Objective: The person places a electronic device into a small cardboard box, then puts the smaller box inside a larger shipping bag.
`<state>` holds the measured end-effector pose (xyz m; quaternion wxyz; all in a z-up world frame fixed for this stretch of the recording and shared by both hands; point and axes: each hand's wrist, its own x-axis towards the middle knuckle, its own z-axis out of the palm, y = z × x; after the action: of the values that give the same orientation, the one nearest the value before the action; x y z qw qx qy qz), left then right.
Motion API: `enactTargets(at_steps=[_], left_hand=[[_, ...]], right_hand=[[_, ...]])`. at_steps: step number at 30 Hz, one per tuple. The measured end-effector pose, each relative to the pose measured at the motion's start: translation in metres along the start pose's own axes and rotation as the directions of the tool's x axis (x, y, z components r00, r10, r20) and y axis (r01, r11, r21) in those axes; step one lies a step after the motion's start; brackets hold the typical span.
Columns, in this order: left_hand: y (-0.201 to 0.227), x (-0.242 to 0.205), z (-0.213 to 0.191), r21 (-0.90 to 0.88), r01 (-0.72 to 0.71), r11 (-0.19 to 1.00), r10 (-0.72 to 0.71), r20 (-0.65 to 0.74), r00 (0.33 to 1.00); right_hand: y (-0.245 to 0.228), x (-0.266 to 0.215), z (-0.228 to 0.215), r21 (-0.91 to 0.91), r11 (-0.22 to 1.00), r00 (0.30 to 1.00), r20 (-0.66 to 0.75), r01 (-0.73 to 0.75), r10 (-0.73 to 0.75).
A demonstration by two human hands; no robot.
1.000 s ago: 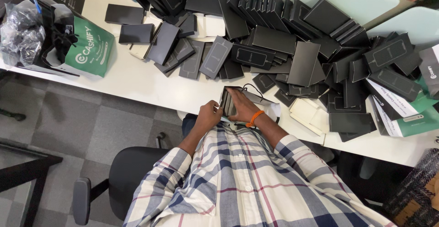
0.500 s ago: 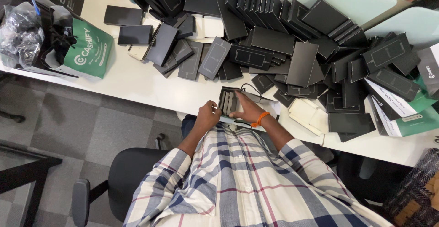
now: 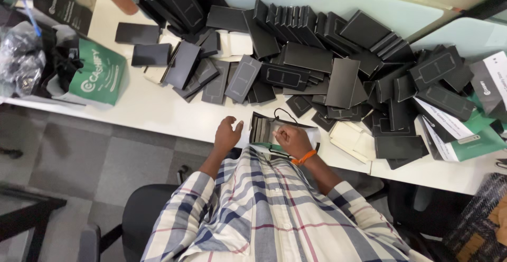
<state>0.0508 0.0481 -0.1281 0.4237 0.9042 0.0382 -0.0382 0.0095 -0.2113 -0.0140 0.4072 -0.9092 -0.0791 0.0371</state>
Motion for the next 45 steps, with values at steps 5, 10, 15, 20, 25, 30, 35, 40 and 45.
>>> enactTargets(at_steps=[5,10,15,20,25,30,35,40,45], left_hand=[[-0.041,0.047,0.026,0.046,-0.094,0.995,0.094,-0.003,0.996],[-0.024,0.09,0.02,0.064,-0.013,0.998,0.005,0.13,0.992],[-0.002,0.121,0.023,0.186,0.058,0.981,-0.105,0.251,0.962],[-0.004,0.136,0.029,0.228,0.066,0.971,-0.124,0.248,0.961],[-0.002,0.143,0.025,0.219,0.129,0.967,-0.191,0.291,0.938],[-0.007,0.135,0.018,0.167,0.122,0.978,-0.158,0.228,0.961],[-0.02,0.105,0.002,-0.089,0.161,0.983,-0.138,0.219,0.966],[-0.005,0.05,-0.036,-0.374,0.207,0.904,-0.116,0.252,0.961],[0.037,0.003,-0.077,-0.661,0.221,0.717,0.026,0.343,0.939]], right_hand=[[-0.007,-0.01,0.001,0.024,1.0,0.998,-0.068,0.019,-0.017],[-0.016,-0.019,-0.003,0.005,0.999,0.998,-0.059,-0.038,0.038],[-0.018,-0.024,-0.009,0.061,0.988,0.986,-0.078,-0.141,0.146],[-0.022,-0.026,-0.01,0.091,0.971,0.967,-0.104,-0.223,0.232],[-0.026,-0.026,-0.011,0.127,0.964,0.964,-0.1,-0.232,0.245],[-0.027,-0.023,-0.01,0.105,0.976,0.975,-0.093,-0.191,0.201],[-0.023,-0.016,-0.012,0.112,0.987,0.989,-0.084,-0.116,0.125],[-0.011,-0.011,-0.012,0.236,0.971,0.992,-0.106,-0.048,0.075],[0.001,-0.001,-0.021,0.438,0.899,0.99,-0.138,0.028,0.036]])
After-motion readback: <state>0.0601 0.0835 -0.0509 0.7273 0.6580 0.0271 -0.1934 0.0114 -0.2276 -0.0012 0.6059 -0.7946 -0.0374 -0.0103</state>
